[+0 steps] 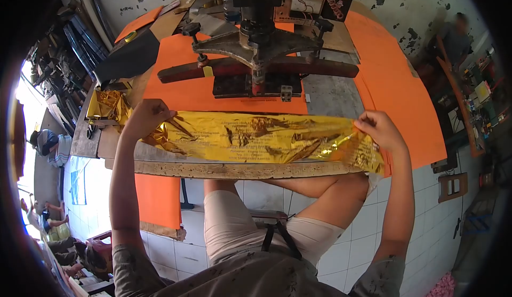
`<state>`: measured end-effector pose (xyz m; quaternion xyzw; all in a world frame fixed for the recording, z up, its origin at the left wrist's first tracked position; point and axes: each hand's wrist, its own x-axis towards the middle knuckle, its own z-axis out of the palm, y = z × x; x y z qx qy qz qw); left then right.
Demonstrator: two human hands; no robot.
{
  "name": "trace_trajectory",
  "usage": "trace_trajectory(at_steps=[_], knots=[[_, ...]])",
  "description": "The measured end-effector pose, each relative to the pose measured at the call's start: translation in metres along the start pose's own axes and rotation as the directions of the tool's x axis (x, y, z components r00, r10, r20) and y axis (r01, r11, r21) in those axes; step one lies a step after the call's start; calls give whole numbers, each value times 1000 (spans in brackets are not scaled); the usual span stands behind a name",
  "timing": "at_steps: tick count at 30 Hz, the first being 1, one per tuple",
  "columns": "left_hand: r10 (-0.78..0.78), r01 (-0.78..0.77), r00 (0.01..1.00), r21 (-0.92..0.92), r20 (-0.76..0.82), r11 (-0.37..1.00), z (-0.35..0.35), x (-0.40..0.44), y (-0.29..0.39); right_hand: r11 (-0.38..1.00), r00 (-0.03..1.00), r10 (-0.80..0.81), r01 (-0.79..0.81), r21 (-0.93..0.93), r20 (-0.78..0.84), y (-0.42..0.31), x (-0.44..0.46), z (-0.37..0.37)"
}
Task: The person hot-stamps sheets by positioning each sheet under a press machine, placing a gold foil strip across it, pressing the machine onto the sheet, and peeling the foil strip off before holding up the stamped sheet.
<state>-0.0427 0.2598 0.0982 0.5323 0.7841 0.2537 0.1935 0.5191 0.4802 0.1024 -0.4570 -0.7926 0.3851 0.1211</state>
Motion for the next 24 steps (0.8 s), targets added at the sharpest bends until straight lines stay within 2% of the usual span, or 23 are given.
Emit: trace_trajectory(at_steps=[4, 7, 10, 12, 15, 18, 21, 24], knots=[[46, -35, 995, 119, -88, 992, 5, 12, 6, 997, 1000, 2, -3, -79, -12, 16, 46, -2], [93, -88, 988, 43, -122, 995, 13, 25, -9, 993, 999, 11, -15, -116, -34, 22, 65, -1], [13, -5, 994, 71, -110, 997, 12, 26, 0, 984, 999, 29, -36, -177, -44, 19, 75, 0], [14, 0, 992, 108, -129, 994, 15, 32, -4, 980, 997, 50, -60, -190, -54, 15, 77, 1], [-16, 35, 991, 142, -131, 989, 17, 35, -2, 970, 998, 0, -17, -242, -67, 15, 80, 3], [-38, 54, 991, 127, -125, 990, 18, 38, -3, 972, 996, 68, -78, -224, -51, 9, 82, 2], [-26, 44, 990, 127, -138, 991, 18, 39, -1, 980, 999, 1, -9, -198, -39, 20, 88, 1], [-41, 60, 989, 130, -145, 990, 18, 40, 0, 975, 1000, -2, -5, -224, -30, 21, 90, -2]])
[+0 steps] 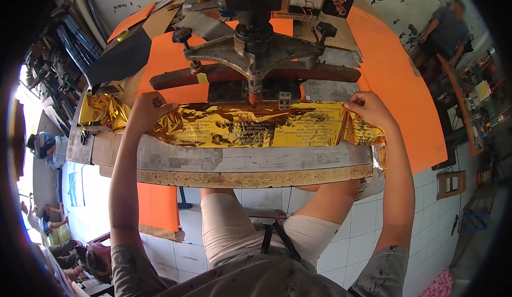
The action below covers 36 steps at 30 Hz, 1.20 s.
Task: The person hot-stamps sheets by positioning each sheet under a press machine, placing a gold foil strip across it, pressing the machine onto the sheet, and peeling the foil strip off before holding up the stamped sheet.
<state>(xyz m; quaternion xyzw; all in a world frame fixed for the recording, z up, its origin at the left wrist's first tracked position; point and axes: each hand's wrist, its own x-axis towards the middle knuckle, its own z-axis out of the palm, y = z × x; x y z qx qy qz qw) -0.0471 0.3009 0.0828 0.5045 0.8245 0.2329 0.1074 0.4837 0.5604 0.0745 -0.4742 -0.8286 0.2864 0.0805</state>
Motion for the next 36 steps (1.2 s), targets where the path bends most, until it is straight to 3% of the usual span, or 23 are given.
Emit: trace_trajectory(at_steps=[9, 15, 18, 22, 23, 24, 27, 30, 32, 34, 36], knots=[[-44, 44, 999, 35, -9, 998, -1, 0, 3, 991, 996, 82, -84, 104, 30, -5, -1, -2], [-61, 61, 998, 23, -14, 998, -5, -1, 3, 999, 999, -33, 33, 4, -14, 3, 2, -1], [-73, 73, 997, 15, -24, 997, -11, -7, 2, 998, 999, 48, -48, 29, -1, -5, -6, -5], [99, -106, 981, -32, -164, 994, -29, -36, 5, 995, 986, 17, 0, 101, -169, -14, -37, -15], [45, -52, 992, -60, -120, 997, -42, -50, 16, 992, 972, 0, 30, 122, -235, -10, -47, -17], [88, -98, 973, -38, -213, 994, -42, -57, 14, 988, 953, -17, 63, 142, -302, -9, -57, -18], [188, -208, 881, 2, -434, 978, -42, -82, 4, 967, 829, -170, 35, -254, -533, -59, -108, -17], [223, -296, 789, -36, -573, 955, -36, -116, -3, 932, 695, -325, 121, -341, -641, -104, -145, 10], [231, -313, 772, -38, -592, 949, -13, -145, -4, 912, 711, -398, 240, -333, -580, -105, -155, 41], [324, -382, 764, 13, -559, 924, 15, -172, 0, 913, 776, -392, 259, -317, -494, -104, -158, 78], [358, -390, 744, 68, -564, 918, 54, -192, -3, 896, 778, -420, 275, -349, -467, -106, -156, 104]])
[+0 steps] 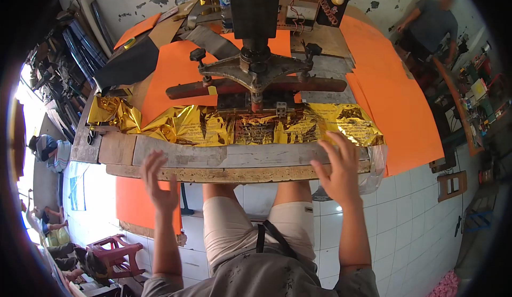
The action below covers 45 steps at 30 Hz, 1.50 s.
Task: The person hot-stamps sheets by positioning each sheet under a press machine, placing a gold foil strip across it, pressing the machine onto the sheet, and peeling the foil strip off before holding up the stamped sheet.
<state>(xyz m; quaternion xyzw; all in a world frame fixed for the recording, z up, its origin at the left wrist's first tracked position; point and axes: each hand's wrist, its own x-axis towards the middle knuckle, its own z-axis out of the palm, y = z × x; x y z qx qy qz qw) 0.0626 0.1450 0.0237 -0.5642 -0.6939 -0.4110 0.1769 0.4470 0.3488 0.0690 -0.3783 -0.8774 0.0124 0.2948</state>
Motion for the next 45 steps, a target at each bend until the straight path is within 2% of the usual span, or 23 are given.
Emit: trace_trajectory(at_steps=[2, 5, 8, 12, 20, 30, 33, 36, 37, 38, 39, 40, 41, 44, 45], knots=[[21, -21, 1000, 99, 1, 995, 17, -29, 9, 1000, 1000, -21, 21, -8, -8, -1, -8, 14], [-71, 73, 997, 118, -17, 990, 45, -62, 15, 1000, 997, -22, 23, 8, -74, 2, -16, 29], [-53, 58, 998, 128, -41, 990, 59, -82, 6, 999, 998, -25, 27, 37, -65, 3, -19, 29], [-59, 68, 993, 89, -100, 994, 66, -82, 11, 999, 1000, -14, 15, 38, -18, -1, -19, 26], [-48, 54, 997, 115, -56, 992, 62, -86, 9, 999, 999, -21, 23, -49, 36, 0, -17, 31], [-54, 56, 998, 104, -21, 993, 51, -83, 18, 992, 992, -124, 125, -20, 24, -28, -25, 14], [-82, 84, 994, 26, -78, 996, 44, -77, 34, 992, 992, -122, 122, 17, 25, -41, -38, 4], [-57, 47, 993, -103, -103, 994, 43, -93, 58, 992, 993, -118, 117, 39, 26, -53, -56, -9], [-71, 38, 991, -269, -117, 962, 43, -95, 73, 992, 992, -118, 116, 53, 37, -57, -63, -14], [-107, 65, 992, -464, -65, 884, 42, -95, 92, 991, 992, -118, 114, 67, 49, -60, -70, -19], [-142, 147, 988, -677, 63, 721, 47, -99, 104, 988, 992, -129, 127, 86, 18, -63, -77, -21], [-71, 181, 978, -631, 196, 754, 40, -92, 120, 987, 991, -129, 127, 96, 22, -66, -84, -23], [-68, 295, 940, -696, 334, 655, 46, -99, 129, 986, 991, -130, 126, 105, 26, -69, -92, -24], [29, 628, 758, -742, 651, 232, 59, -100, 159, 985, 990, -137, 132, 115, 36, -77, -108, -34], [65, 654, 749, -752, 659, 86, 64, -103, 165, 985, 989, -138, 132, 114, 44, -80, -113, -38]])
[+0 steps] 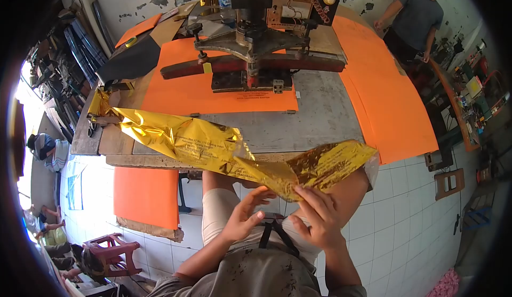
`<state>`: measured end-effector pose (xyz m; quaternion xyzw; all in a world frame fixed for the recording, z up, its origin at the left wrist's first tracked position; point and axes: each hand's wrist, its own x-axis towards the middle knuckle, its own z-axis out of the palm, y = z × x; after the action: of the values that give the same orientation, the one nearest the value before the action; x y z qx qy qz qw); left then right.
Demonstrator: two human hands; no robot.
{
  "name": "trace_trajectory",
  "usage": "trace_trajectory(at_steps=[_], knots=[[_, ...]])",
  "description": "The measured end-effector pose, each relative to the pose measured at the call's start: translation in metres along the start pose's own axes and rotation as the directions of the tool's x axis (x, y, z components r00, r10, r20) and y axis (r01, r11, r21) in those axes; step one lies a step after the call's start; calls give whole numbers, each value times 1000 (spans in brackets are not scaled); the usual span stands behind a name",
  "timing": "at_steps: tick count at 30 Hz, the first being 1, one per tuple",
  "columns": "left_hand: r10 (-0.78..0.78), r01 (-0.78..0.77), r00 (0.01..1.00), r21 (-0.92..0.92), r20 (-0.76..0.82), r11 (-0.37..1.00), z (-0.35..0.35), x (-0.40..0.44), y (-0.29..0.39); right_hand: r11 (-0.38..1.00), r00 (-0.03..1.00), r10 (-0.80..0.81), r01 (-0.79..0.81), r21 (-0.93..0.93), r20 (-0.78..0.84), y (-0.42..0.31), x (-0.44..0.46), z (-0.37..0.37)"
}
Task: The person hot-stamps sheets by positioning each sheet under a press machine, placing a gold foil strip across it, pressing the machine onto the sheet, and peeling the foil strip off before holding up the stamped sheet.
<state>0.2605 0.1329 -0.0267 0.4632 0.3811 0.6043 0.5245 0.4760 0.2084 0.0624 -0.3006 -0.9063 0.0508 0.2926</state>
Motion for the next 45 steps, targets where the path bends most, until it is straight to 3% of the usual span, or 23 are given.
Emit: trace_trajectory(at_steps=[2, 5, 8, 10, 13, 15, 20, 21, 24, 27, 30, 33, 35, 37, 40, 43, 45], knots=[[0, 22, 997, -291, 75, 956, 8, 2, -11, 1000, 1000, -4, 4, -29, 4, -6, -8, -3], [25, 59, 988, -530, 149, 846, 16, 10, -6, 999, 1000, 6, -6, 32, 25, -9, -24, 1], [12, 70, 990, -563, 140, 823, 21, 3, -13, 999, 999, -21, 19, 37, 50, -11, -35, 4], [-251, 320, 940, -335, 233, 886, 3, -13, -12, 998, 997, -45, 42, 56, 70, -13, -34, 3], [-210, 263, 960, -341, 185, 903, 12, -13, -3, 986, 990, -100, 85, 143, 101, -14, -34, 3], [-170, 215, 976, -477, 138, 852, 25, -12, 14, 975, 985, -141, 121, 187, 97, -13, -30, -1], [-269, 346, 931, -361, 247, 866, 5, -34, -13, 887, 977, -190, 130, 443, 93, -9, -21, -12], [-293, 374, 919, -353, 263, 857, 3, -36, -14, 867, 981, -182, 127, 481, 70, -8, -18, -15], [-168, 264, 939, -319, 300, 910, 0, -38, -7, 822, 990, -142, 123, 556, -10, 2, -23, -20], [-60, 169, 944, -319, 325, 932, 1, -33, 14, 902, 980, 43, 46, 428, -196, 11, -27, -16], [-16, 164, 919, -346, 393, 924, 1, -37, 19, 903, 958, 183, -75, 423, -222, 13, -7, -6], [31, 110, 910, -313, 412, 943, 2, -36, 38, 913, 995, 77, -96, 395, 65, 24, -3, -14], [111, 48, 895, -342, 432, 938, 3, -33, 44, 844, 985, 56, -134, 519, 165, 22, 1, -12], [126, 85, 873, -402, 470, 912, 4, -35, 46, 789, 961, -18, -155, 594, 275, 20, 4, -15], [172, 121, 816, -455, 552, 882, -3, -39, 41, 761, 936, -65, -178, 623, 346, 24, -1, -13], [174, 162, 828, -524, 533, 836, -7, -47, 33, 716, 932, -77, -196, 670, 355, 28, -9, -7], [244, 97, 815, -540, 525, 836, -12, -45, 29, 718, 908, -84, -230, 657, 410, 32, -13, -5]])
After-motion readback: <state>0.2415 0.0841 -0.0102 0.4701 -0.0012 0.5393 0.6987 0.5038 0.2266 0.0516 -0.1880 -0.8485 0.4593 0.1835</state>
